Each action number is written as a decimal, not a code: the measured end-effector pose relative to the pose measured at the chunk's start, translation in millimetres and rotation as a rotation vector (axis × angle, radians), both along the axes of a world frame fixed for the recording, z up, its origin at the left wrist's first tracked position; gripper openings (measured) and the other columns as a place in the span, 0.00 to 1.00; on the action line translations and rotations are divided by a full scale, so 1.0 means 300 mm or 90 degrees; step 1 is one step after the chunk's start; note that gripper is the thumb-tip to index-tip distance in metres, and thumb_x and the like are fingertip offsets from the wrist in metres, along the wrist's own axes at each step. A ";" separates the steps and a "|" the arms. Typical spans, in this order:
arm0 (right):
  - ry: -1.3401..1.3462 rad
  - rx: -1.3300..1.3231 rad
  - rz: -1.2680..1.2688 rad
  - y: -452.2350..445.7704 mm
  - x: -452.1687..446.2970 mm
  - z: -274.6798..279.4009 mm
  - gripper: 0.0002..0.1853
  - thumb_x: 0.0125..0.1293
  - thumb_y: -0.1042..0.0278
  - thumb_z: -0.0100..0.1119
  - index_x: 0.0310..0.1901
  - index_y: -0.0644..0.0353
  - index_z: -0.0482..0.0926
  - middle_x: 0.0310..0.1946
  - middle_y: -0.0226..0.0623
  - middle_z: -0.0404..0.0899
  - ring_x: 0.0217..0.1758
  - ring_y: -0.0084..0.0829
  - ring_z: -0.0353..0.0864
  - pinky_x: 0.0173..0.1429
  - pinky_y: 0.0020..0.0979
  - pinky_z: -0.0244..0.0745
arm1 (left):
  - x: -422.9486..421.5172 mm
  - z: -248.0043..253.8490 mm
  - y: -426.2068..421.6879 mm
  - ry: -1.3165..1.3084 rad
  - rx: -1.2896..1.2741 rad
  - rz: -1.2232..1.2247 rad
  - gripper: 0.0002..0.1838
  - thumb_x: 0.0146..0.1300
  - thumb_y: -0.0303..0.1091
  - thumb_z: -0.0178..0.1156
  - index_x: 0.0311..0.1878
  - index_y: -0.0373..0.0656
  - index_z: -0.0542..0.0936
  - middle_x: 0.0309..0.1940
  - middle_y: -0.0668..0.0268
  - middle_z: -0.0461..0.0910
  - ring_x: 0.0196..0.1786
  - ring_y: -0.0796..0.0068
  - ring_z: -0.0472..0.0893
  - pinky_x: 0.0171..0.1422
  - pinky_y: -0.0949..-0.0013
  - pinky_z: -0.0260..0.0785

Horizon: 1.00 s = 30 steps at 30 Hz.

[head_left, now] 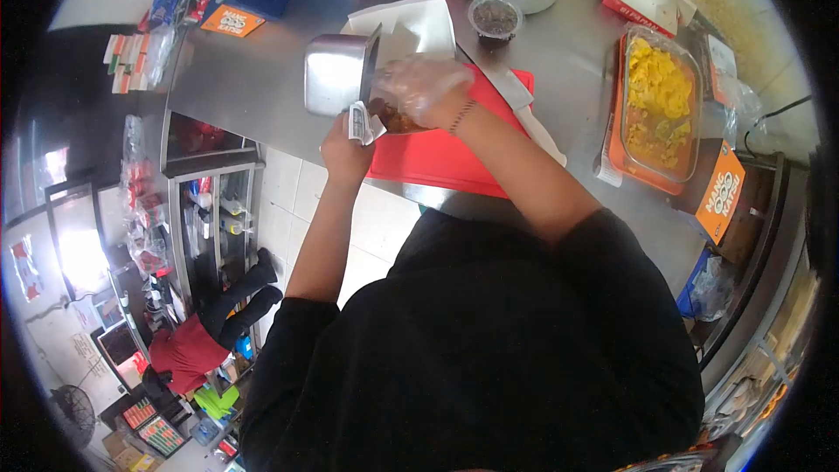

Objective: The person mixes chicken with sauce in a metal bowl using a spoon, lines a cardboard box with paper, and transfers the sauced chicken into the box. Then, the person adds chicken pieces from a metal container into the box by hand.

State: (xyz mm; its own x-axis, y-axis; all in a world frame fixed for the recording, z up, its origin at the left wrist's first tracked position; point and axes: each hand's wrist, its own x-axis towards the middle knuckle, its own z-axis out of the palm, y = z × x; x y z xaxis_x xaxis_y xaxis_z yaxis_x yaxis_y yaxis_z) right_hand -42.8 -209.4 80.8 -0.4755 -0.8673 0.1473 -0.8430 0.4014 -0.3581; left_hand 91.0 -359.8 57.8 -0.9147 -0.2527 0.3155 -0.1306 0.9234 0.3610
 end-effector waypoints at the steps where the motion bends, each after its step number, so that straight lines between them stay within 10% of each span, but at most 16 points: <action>1: -0.008 0.064 0.001 -0.028 -0.005 0.010 0.17 0.59 0.71 0.48 0.50 0.45 0.74 0.50 0.36 0.75 0.48 0.37 0.77 0.45 0.35 0.77 | -0.003 0.004 0.001 0.004 -0.002 -0.005 0.23 0.36 0.24 0.65 0.43 0.40 0.77 0.34 0.57 0.78 0.35 0.53 0.79 0.37 0.61 0.73; 6: -0.072 0.189 -0.019 -0.058 -0.019 0.027 0.18 0.56 0.71 0.51 0.49 0.45 0.75 0.51 0.38 0.75 0.49 0.36 0.77 0.48 0.35 0.76 | -0.012 0.007 -0.032 0.041 -0.042 -0.032 0.24 0.36 0.24 0.65 0.44 0.41 0.77 0.34 0.56 0.78 0.35 0.53 0.80 0.37 0.61 0.74; 10: 0.073 -0.086 0.031 -0.009 -0.032 -0.061 0.21 0.55 0.73 0.52 0.51 0.47 0.76 0.40 0.39 0.79 0.42 0.40 0.80 0.41 0.39 0.76 | -0.012 0.022 -0.023 0.017 -0.040 -0.022 0.22 0.39 0.25 0.65 0.43 0.42 0.76 0.35 0.58 0.78 0.34 0.54 0.80 0.36 0.61 0.74; 13: 0.041 0.137 -0.005 0.062 -0.047 0.036 0.25 0.56 0.72 0.51 0.57 0.40 0.71 0.46 0.32 0.75 0.49 0.35 0.77 0.52 0.34 0.73 | -0.013 0.029 -0.016 0.044 -0.069 -0.050 0.16 0.44 0.29 0.65 0.39 0.45 0.76 0.32 0.61 0.77 0.31 0.56 0.79 0.32 0.60 0.73; 17: 0.037 -0.073 -0.017 0.060 -0.047 0.024 0.21 0.53 0.73 0.53 0.50 0.44 0.76 0.41 0.34 0.77 0.48 0.37 0.77 0.52 0.36 0.73 | -0.014 0.005 -0.022 0.036 -0.095 -0.066 0.15 0.43 0.30 0.66 0.38 0.45 0.76 0.31 0.62 0.77 0.30 0.57 0.79 0.31 0.60 0.72; 23: -0.090 0.158 -0.050 -0.051 -0.007 0.086 0.07 0.55 0.72 0.54 0.35 0.56 0.80 0.38 0.39 0.80 0.41 0.38 0.81 0.40 0.37 0.77 | -0.028 0.034 -0.033 -0.008 -0.071 -0.070 0.20 0.40 0.28 0.66 0.41 0.42 0.76 0.34 0.59 0.78 0.34 0.55 0.79 0.35 0.61 0.73; 30: -0.026 0.085 -0.004 -0.006 -0.027 0.001 0.19 0.56 0.72 0.52 0.51 0.55 0.74 0.43 0.40 0.79 0.42 0.39 0.81 0.44 0.34 0.77 | -0.016 0.037 -0.063 -0.050 -0.045 -0.020 0.24 0.38 0.25 0.65 0.45 0.41 0.76 0.36 0.56 0.79 0.37 0.53 0.80 0.40 0.61 0.74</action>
